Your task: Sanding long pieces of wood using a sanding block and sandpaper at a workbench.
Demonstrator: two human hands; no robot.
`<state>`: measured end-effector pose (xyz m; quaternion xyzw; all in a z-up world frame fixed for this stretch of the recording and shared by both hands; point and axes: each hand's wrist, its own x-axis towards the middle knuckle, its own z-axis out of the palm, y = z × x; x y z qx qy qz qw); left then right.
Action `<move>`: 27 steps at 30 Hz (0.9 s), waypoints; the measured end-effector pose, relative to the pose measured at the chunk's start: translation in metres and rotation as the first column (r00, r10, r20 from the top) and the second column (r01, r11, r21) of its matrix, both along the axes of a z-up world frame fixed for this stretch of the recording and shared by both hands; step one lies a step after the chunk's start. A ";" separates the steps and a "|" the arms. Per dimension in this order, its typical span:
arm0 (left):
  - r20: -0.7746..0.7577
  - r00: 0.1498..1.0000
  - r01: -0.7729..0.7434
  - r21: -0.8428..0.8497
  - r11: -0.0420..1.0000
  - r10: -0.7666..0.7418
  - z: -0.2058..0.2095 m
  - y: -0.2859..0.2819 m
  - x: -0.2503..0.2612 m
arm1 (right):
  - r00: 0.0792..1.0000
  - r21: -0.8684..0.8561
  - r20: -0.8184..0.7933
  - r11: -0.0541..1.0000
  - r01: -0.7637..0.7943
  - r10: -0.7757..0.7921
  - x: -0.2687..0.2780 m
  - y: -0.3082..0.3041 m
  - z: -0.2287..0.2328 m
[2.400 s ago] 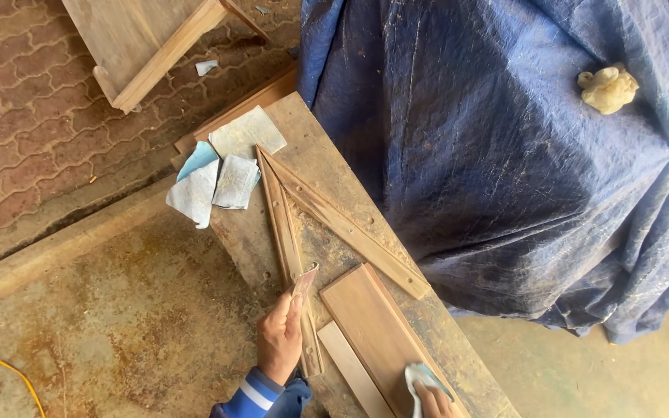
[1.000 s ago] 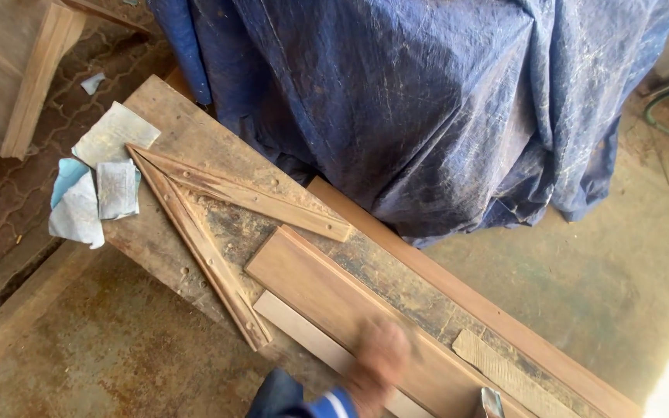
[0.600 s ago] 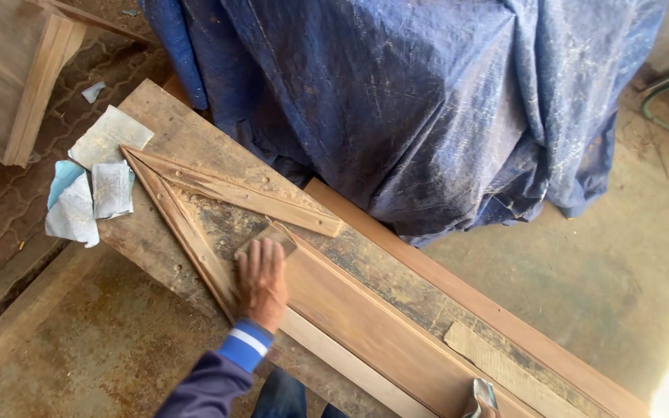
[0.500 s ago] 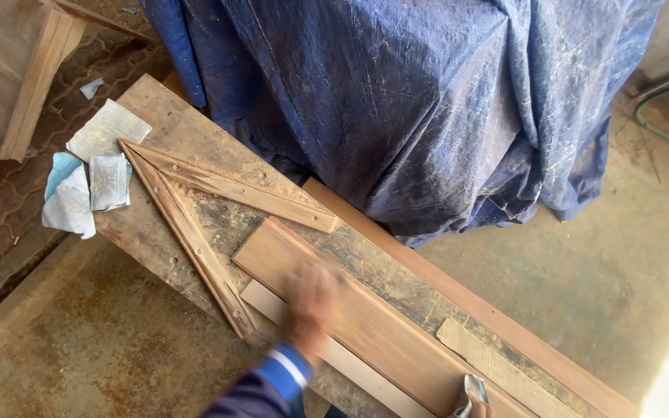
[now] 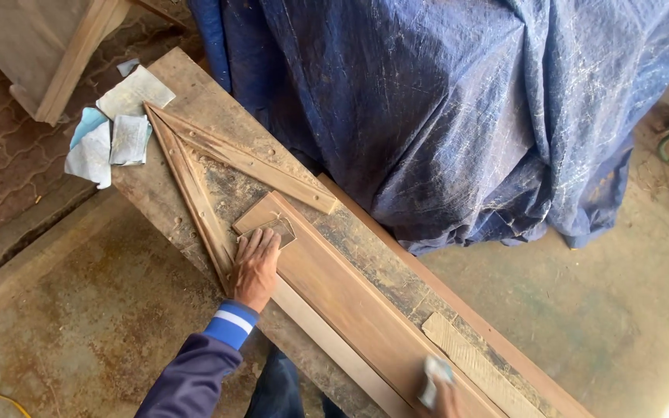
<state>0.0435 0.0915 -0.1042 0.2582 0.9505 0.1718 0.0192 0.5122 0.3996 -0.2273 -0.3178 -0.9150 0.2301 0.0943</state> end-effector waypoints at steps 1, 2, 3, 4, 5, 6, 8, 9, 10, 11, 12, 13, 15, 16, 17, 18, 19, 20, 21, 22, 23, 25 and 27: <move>-0.056 0.998 0.018 0.004 1.000 -0.017 -0.003 -0.003 0.002 | 1.000 -0.001 0.001 1.000 -0.004 0.004 -0.081 -0.033 0.050; -0.116 0.993 0.038 0.007 0.999 -0.037 -0.006 -0.005 0.000 | 1.000 -0.002 -0.002 1.000 -0.006 0.006 -0.148 -0.080 0.114; -0.122 0.992 0.037 0.007 0.999 -0.036 -0.005 -0.004 0.001 | 1.000 -0.002 -0.008 1.000 -0.008 0.008 -0.188 -0.092 0.115; -0.128 0.991 0.031 0.011 0.999 -0.029 -0.004 -0.003 0.001 | 0.986 0.002 0.033 0.986 -0.166 0.166 -0.228 -0.106 0.117; -0.134 0.991 0.025 0.016 1.000 -0.023 -0.003 -0.001 0.000 | 0.945 0.001 0.073 0.947 -0.320 0.319 -0.268 -0.120 0.118; -0.133 0.991 0.028 0.013 1.000 -0.026 -0.004 -0.001 0.002 | 0.946 -0.002 0.073 0.948 -0.317 0.317 -0.276 -0.122 0.120; -0.117 0.992 0.046 0.016 0.999 -0.043 -0.004 -0.003 0.001 | 0.921 -0.048 0.031 0.921 -0.388 0.389 -0.297 -0.127 0.123; -0.117 0.992 0.052 0.012 0.999 -0.050 -0.005 -0.008 0.001 | 0.923 -0.051 0.029 0.923 -0.382 0.383 -0.282 -0.124 0.136; -0.119 0.990 0.075 -0.015 0.997 -0.077 -0.007 -0.009 -0.002 | 0.940 -0.030 -0.065 0.941 -0.338 0.336 -0.268 -0.118 0.149; -0.119 0.988 0.098 -0.042 0.994 -0.103 -0.009 -0.011 -0.005 | 0.945 -0.012 -0.159 0.956 -0.293 0.287 -0.255 -0.114 0.162; -0.115 0.987 0.104 -0.036 0.994 -0.108 -0.010 -0.011 -0.005 | 0.947 -0.008 -0.153 0.958 -0.287 0.283 -0.214 -0.100 0.133; -0.119 0.986 0.117 -0.044 0.992 -0.121 -0.011 -0.012 -0.005 | 0.978 -0.073 -0.089 0.978 -0.194 0.187 -0.169 -0.085 0.111; -0.116 0.984 0.132 -0.050 0.990 -0.137 -0.007 -0.012 -0.004 | 0.996 -0.131 -0.013 0.987 -0.091 0.090 -0.097 -0.061 0.060; -0.115 0.983 0.139 -0.036 0.990 -0.142 0.001 -0.011 -0.005 | 0.995 -0.068 -0.051 0.994 -0.085 0.082 -0.074 -0.054 0.023; -0.113 0.983 0.146 -0.023 0.989 -0.148 0.009 -0.009 -0.004 | 0.993 -0.005 -0.089 0.997 -0.076 0.075 -0.050 -0.045 -0.014; -0.114 0.979 0.164 -0.026 0.986 -0.166 0.002 -0.012 -0.006 | 0.994 -0.008 -0.090 0.998 -0.057 0.056 -0.065 -0.054 -0.008; -0.128 0.975 0.177 -0.038 0.983 -0.181 -0.004 -0.014 -0.007 | 0.998 -0.026 -0.001 0.997 -0.069 0.069 -0.078 -0.061 -0.002; -0.142 0.972 0.183 -0.047 0.982 -0.188 -0.011 -0.015 -0.006 | 0.992 -0.043 0.091 0.996 -0.084 0.087 -0.091 -0.064 0.005; -0.141 0.970 0.194 -0.047 0.980 -0.199 -0.005 -0.013 -0.008 | 0.993 -0.044 0.091 0.996 -0.072 0.076 -0.159 -0.099 0.030; -0.145 0.968 0.198 -0.053 0.979 -0.204 0.001 -0.013 -0.007 | 1.000 0.004 -0.002 1.000 0.001 -0.001 -0.222 -0.130 0.067; -0.148 0.967 0.202 -0.058 0.978 -0.208 0.006 -0.013 -0.006 | 0.992 0.045 -0.097 0.996 0.082 -0.078 -0.280 -0.152 0.114; -0.135 0.964 0.227 -0.044 0.973 -0.231 0.016 -0.016 -0.008 | 0.999 0.003 0.008 0.999 -0.040 0.040 -0.334 -0.172 0.105; -0.128 0.962 0.239 -0.023 0.971 -0.240 0.015 -0.017 -0.009 | 0.979 -0.044 0.101 0.984 -0.172 0.175 -0.360 -0.172 0.120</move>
